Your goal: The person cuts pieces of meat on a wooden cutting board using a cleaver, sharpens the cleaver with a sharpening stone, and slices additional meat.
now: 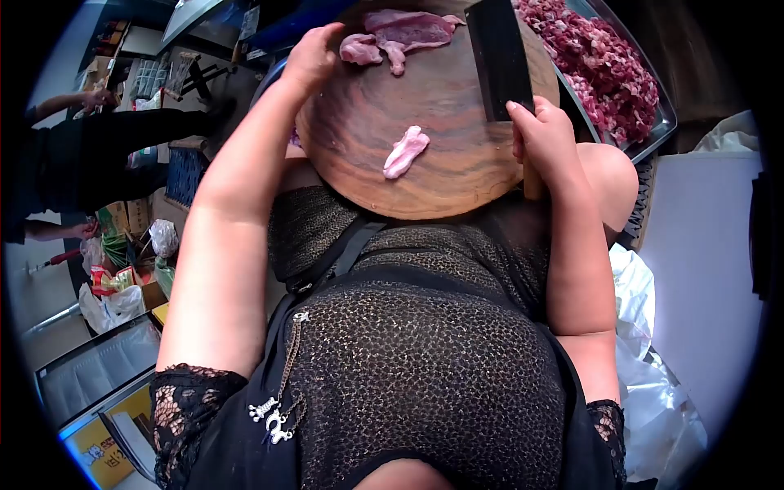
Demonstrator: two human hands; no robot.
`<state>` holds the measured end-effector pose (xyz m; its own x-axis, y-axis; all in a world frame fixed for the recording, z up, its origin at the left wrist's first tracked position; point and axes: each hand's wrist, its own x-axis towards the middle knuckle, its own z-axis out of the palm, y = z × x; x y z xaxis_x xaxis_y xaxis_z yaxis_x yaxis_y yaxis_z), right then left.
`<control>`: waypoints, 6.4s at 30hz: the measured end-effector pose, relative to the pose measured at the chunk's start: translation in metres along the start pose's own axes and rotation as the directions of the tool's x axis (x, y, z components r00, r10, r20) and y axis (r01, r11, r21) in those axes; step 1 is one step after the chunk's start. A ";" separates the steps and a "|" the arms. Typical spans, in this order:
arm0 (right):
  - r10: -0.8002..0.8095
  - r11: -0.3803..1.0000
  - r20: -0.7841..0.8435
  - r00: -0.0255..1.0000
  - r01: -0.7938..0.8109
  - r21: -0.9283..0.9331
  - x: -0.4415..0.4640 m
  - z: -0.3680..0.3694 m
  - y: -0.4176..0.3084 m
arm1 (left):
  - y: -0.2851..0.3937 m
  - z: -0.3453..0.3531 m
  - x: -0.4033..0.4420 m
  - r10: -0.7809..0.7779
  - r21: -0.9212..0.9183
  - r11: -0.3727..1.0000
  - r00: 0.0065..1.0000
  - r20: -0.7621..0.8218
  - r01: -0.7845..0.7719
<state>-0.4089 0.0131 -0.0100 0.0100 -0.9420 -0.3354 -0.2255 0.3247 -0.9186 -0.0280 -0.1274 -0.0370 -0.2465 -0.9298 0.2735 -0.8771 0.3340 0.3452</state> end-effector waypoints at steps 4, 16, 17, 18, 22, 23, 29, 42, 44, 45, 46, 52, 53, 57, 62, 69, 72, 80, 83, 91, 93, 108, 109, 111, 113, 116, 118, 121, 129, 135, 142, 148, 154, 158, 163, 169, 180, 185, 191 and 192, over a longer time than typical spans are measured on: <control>0.081 0.994 0.078 0.994 -0.075 -0.075 0.004 0.002 0.011 | 0.027 0.000 -0.013 0.226 0.051 0.967 0.928 0.296 -0.251; 0.129 0.991 0.055 0.990 -0.131 0.039 -0.002 0.002 0.011 | 0.025 -0.059 -0.025 -0.269 -0.789 0.488 0.924 0.271 0.373; 0.129 0.991 0.063 0.990 -0.131 0.030 -0.002 0.002 0.012 | 0.004 -0.059 -0.027 -0.227 -0.855 0.399 0.939 0.259 0.332; 0.119 0.991 0.066 0.991 -0.122 0.046 -0.002 0.002 0.013 | 0.014 -0.068 -0.033 -0.162 -0.877 0.386 0.957 0.241 0.286; 0.137 0.990 0.066 0.988 -0.139 0.032 -0.002 0.000 0.013 | 0.067 -0.083 -0.062 -0.030 -0.807 0.496 0.935 0.354 0.321; 0.138 0.990 0.065 0.988 -0.140 0.028 -0.002 0.000 0.012 | 0.077 -0.070 -0.071 -0.023 -0.745 0.571 0.914 0.405 0.344; 0.158 0.987 0.081 0.984 -0.160 0.025 -0.002 -0.003 0.015 | 0.124 0.010 -0.115 -0.299 -0.161 0.895 0.828 0.475 0.415; 0.124 0.988 0.106 0.987 -0.132 0.074 -0.003 -0.003 0.019 | 0.108 0.009 -0.079 -0.235 -0.029 0.967 0.927 0.291 0.254; 0.134 0.987 0.106 0.985 -0.142 0.077 -0.002 -0.002 0.019 | 0.094 0.026 -0.053 -0.321 -0.215 0.900 0.910 0.263 0.380; 0.135 0.989 0.111 0.985 -0.141 0.051 -0.001 -0.003 0.017 | 0.092 0.033 -0.040 -0.281 -0.169 0.937 0.946 0.162 0.307; 0.136 0.990 0.115 0.984 -0.140 0.024 0.000 -0.003 0.014 | 0.090 0.045 -0.031 -0.293 -0.117 0.945 0.950 0.110 0.305; 0.184 0.981 0.106 0.977 -0.188 0.035 -0.002 -0.001 0.007 | 0.081 0.044 0.006 -0.372 -0.329 0.802 0.849 0.376 0.498; 0.188 0.981 0.110 0.976 -0.193 0.034 -0.002 -0.002 0.008 | 0.090 0.023 0.004 -0.353 -0.505 0.597 0.769 0.533 0.624; 0.134 0.990 0.121 0.984 -0.139 0.033 0.001 -0.003 0.014 | 0.076 -0.008 -0.056 -0.245 -0.478 0.668 0.774 0.583 0.571; 0.129 0.990 0.126 0.984 -0.134 0.031 0.002 -0.003 0.014 | 0.089 -0.023 -0.135 -0.187 -0.259 0.859 0.743 0.643 0.441; 0.164 0.985 0.118 0.979 -0.169 0.032 -0.002 -0.002 0.011 | 0.085 0.010 -0.091 -0.304 0.009 0.949 0.911 0.279 0.314; 0.154 0.985 0.094 0.984 -0.160 0.058 -0.005 0.000 0.014 | 0.091 0.021 -0.084 -0.265 -0.072 0.954 0.932 0.249 0.290; 0.065 0.998 0.058 0.996 -0.067 0.023 -0.016 0.006 0.011 | 0.105 0.006 -0.113 -0.149 -0.335 0.872 0.845 0.513 0.357; -0.099 0.984 0.062 0.993 0.107 -0.142 -0.036 0.016 -0.004 | 0.091 0.023 -0.118 -0.033 -0.236 0.967 0.964 0.265 0.098; 0.073 0.923 0.350 0.934 0.069 -0.378 -0.063 0.049 -0.019 | 0.095 0.013 -0.142 -0.163 -0.018 0.985 0.964 0.210 0.171; -0.092 0.741 0.315 0.945 0.276 -0.612 -0.062 0.052 -0.023 | 0.094 0.006 -0.149 -0.136 -0.109 0.976 0.913 0.385 0.191; -0.393 0.367 0.310 0.866 0.457 -0.811 -0.102 0.067 -0.010 | 0.123 0.023 -0.136 0.336 -0.445 0.810 0.924 -0.182 -0.382; -0.382 0.373 0.306 0.872 0.448 -0.813 -0.104 0.066 -0.010 | 0.124 0.023 -0.138 0.336 -0.456 0.806 0.926 -0.174 -0.378; -0.385 0.365 0.334 0.860 0.474 -0.801 -0.104 0.064 -0.014 | 0.126 0.021 -0.139 0.308 -0.352 0.860 0.926 -0.220 -0.370; -0.319 0.363 0.347 0.882 0.452 -0.815 -0.106 0.063 -0.023 | 0.129 0.013 -0.140 0.306 -0.372 0.869 0.945 -0.118 -0.328; -0.199 0.339 0.375 0.905 0.423 -0.840 -0.100 0.064 -0.035 | 0.126 0.017 -0.142 0.303 -0.336 0.897 0.953 -0.011 -0.289; -0.131 0.322 0.393 0.910 0.414 -0.851 -0.092 0.068 -0.038 | 0.122 0.023 -0.143 0.296 -0.292 0.914 0.955 0.004 -0.282; -0.102 0.316 0.420 0.902 0.430 -0.846 -0.070 0.081 -0.040 | 0.117 0.030 -0.144 0.296 -0.261 0.920 0.955 -0.028 -0.292; -0.176 0.320 0.561 0.809 0.586 -0.745 0.006 0.128 -0.066 | 0.113 0.035 -0.151 0.260 -0.337 0.898 0.959 -0.109 -0.282; -0.113 0.337 0.390 0.914 0.404 -0.850 -0.048 0.042 -0.047 | 0.114 0.037 -0.149 0.278 -0.320 0.887 0.939 -0.204 -0.332; -0.271 0.511 0.198 0.942 0.315 -0.800 -0.087 0.036 -0.035 | 0.113 0.024 -0.160 0.069 -0.461 0.873 0.977 -0.201 -0.157; -0.325 0.442 0.295 0.898 0.421 -0.792 -0.104 0.056 -0.025 | 0.105 0.020 -0.168 0.172 -0.324 0.923 0.977 -0.129 -0.205; -0.010 0.311 0.404 0.915 0.386 -0.868 -0.091 0.069 -0.041 | 0.118 0.024 -0.155 0.224 -0.432 0.856 0.957 -0.183 -0.283; -0.133 0.333 0.497 0.858 0.511 -0.793 -0.063 0.089 -0.049 | 0.108 0.032 -0.155 0.308 -0.342 0.873 0.936 -0.169 -0.348; -0.173 0.335 0.518 0.838 0.545 -0.769 -0.015 0.140 -0.056 | 0.108 0.028 -0.165 0.193 -0.395 0.897 0.980 -0.058 -0.200; -0.041 0.406 0.456 0.889 0.432 -0.805 -0.042 0.061 -0.038 | 0.113 0.025 -0.163 0.257 -0.346 0.889 0.952 -0.168 -0.300; -0.268 0.442 0.333 0.904 0.423 -0.791 -0.112 0.061 -0.032 | 0.112 0.009 -0.173 0.139 -0.335 0.924 0.978 -0.153 -0.184; -0.112 0.390 0.380 0.918 0.393 -0.833 -0.100 0.073 -0.041 | 0.117 0.019 -0.171 0.264 -0.341 0.882 0.940 -0.215 -0.326; -0.088 0.352 0.500 0.861 0.497 -0.793 -0.051 0.116 -0.048 | 0.110 0.029 -0.175 0.238 -0.361 0.891 0.961 -0.145 -0.275; -0.153 0.352 0.479 0.864 0.501 -0.791 -0.040 0.132 -0.051 | 0.109 0.029 -0.176 0.258 -0.345 0.892 0.956 -0.138 -0.291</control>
<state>-0.2697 0.0455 0.0226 0.5101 -0.8232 -0.2493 -0.8446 -0.4245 -0.3263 -0.0926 0.0687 -0.0735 -0.4055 -0.7813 0.4744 -0.5684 0.6220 0.5386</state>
